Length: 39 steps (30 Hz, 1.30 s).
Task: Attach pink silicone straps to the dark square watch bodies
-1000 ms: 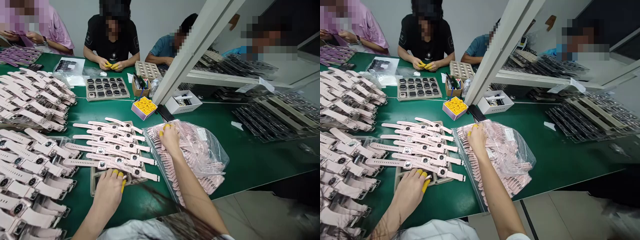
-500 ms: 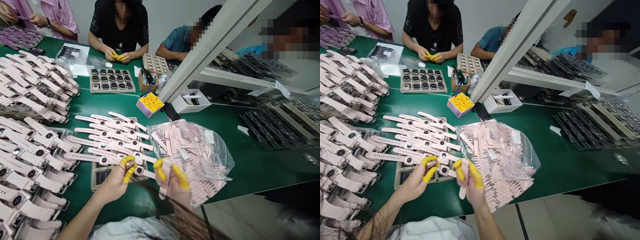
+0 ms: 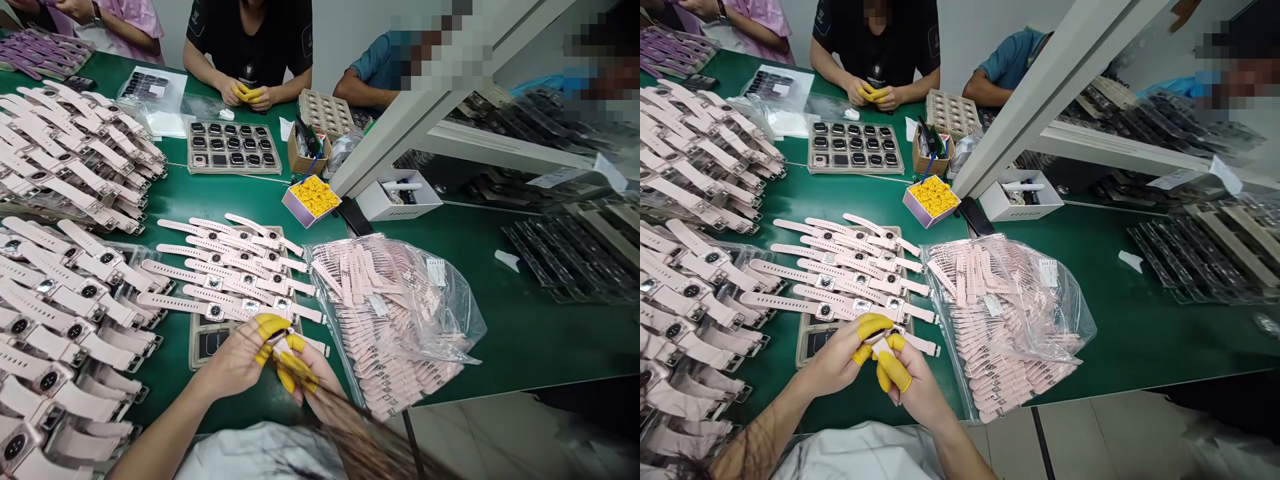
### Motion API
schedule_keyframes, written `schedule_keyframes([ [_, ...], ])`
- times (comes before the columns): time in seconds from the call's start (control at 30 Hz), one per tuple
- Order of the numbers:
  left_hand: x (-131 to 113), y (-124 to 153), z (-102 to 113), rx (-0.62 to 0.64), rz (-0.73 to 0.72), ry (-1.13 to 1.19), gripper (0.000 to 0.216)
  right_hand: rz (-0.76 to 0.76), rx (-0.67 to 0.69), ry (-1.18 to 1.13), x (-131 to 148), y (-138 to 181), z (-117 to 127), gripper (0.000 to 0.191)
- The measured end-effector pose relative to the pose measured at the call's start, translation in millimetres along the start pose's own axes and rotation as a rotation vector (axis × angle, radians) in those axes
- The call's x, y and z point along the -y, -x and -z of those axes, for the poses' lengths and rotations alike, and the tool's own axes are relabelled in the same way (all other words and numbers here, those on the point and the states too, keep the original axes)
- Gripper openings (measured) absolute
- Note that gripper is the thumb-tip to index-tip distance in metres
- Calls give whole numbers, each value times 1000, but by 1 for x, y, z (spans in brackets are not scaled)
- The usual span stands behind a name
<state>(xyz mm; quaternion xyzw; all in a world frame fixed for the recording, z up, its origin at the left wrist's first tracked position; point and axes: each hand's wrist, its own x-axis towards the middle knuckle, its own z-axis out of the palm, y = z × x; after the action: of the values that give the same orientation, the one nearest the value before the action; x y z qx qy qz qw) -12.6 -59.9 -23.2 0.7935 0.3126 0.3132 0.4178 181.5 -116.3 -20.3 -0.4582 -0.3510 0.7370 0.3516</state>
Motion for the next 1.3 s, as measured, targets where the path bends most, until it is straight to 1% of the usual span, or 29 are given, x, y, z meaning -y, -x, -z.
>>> schedule_keyframes([
  [0.1, 1, -1, 0, -6, -12, 3, 55, 49, -34, 19, 0, 0, 1, 35],
  [0.23, -1, -3, -1, 6, -38, -14, 54, 31, 27, 2, -2, -3, 2, 39],
  [0.3, -1, -3, -1, -10, -49, -28, 53, 25, -8, -30, -2, -4, 1, 39],
  [0.4, 0, -3, -2, -45, -26, -37, 49, 38, -78, -104, -1, -7, -2, 37],
  [0.5, 2, -2, -4, -78, -11, -60, 52, 63, -123, -198, 1, -7, -3, 36],
  [0.57, 4, -1, -6, -68, -21, -85, 56, 82, -103, -195, 1, -6, -2, 35],
  [0.67, 6, 1, -9, -12, -24, -82, 57, 79, -12, -118, -4, -5, 3, 35],
  [0.7, 6, 1, -9, 1, -21, -72, 57, 72, 0, -111, -6, -5, 4, 34],
  [0.9, 8, 4, -9, 10, 15, -44, 56, 86, -70, -167, -10, -9, 1, 25],
  [1.03, 11, 6, -10, -4, 58, -40, 52, 95, -103, -235, -7, -12, -4, 26],
  [1.1, 11, 6, -10, -14, 55, -32, 51, 83, -120, -294, -6, -12, -5, 28],
  [1.17, 10, 6, -9, -13, 32, -29, 55, 80, -111, -303, -5, -10, -5, 29],
  [1.3, 6, 3, -7, 3, 11, -30, 58, 64, -62, -226, -6, -9, -3, 33],
])
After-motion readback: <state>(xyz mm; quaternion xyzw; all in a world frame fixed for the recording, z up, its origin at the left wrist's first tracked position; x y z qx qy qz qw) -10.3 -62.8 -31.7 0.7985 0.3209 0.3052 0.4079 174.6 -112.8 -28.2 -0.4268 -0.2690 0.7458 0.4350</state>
